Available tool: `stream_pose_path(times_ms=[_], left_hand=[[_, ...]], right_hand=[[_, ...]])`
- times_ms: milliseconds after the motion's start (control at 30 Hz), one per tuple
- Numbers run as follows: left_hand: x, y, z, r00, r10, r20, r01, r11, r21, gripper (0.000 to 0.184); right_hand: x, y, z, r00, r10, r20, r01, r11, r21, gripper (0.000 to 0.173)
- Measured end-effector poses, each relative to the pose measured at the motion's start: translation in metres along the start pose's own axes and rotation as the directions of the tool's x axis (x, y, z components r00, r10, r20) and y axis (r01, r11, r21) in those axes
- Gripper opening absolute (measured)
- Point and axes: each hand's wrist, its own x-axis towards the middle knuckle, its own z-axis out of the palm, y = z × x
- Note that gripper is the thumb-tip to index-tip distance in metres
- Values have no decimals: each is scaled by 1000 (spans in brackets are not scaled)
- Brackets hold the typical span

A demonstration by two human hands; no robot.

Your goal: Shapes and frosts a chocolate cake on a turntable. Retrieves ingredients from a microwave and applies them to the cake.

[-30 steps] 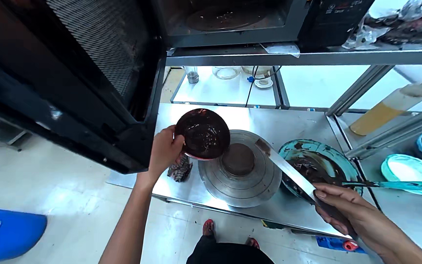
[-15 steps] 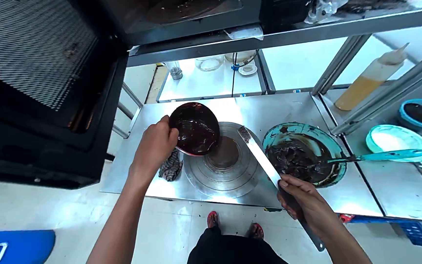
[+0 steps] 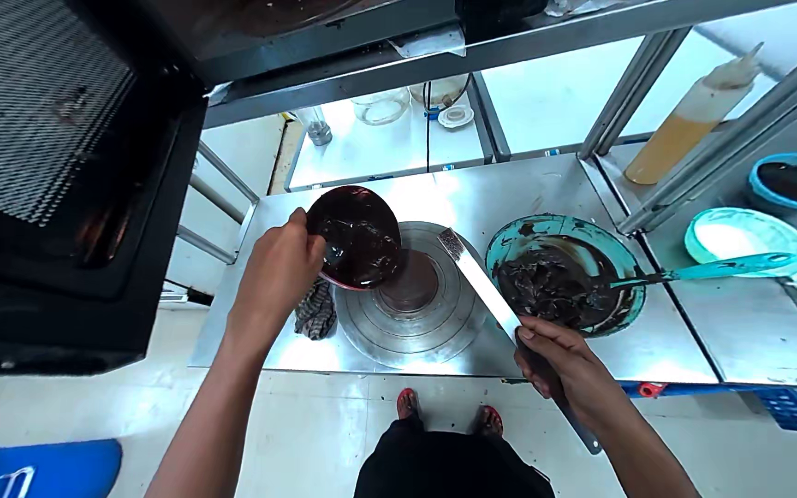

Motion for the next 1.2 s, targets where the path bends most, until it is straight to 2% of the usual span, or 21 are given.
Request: stream_pose_path(times_ms=[267, 967, 1200], left_hand=[[-2, 3, 0, 1000, -11, 8, 11, 1000, -10, 31], [-9, -5, -2, 999, -28, -30, 27, 999, -29, 31], [-9, -13, -1, 999, -40, 3, 40, 989, -141, 27]], right_hand=[[1, -1, -4, 1000, 9, 6, -9, 1000, 15, 30], [1, -1, -3, 1000, 10, 27, -10, 1000, 20, 29], [-1, -1, -4, 1000, 7, 14, -8, 1000, 22, 30]])
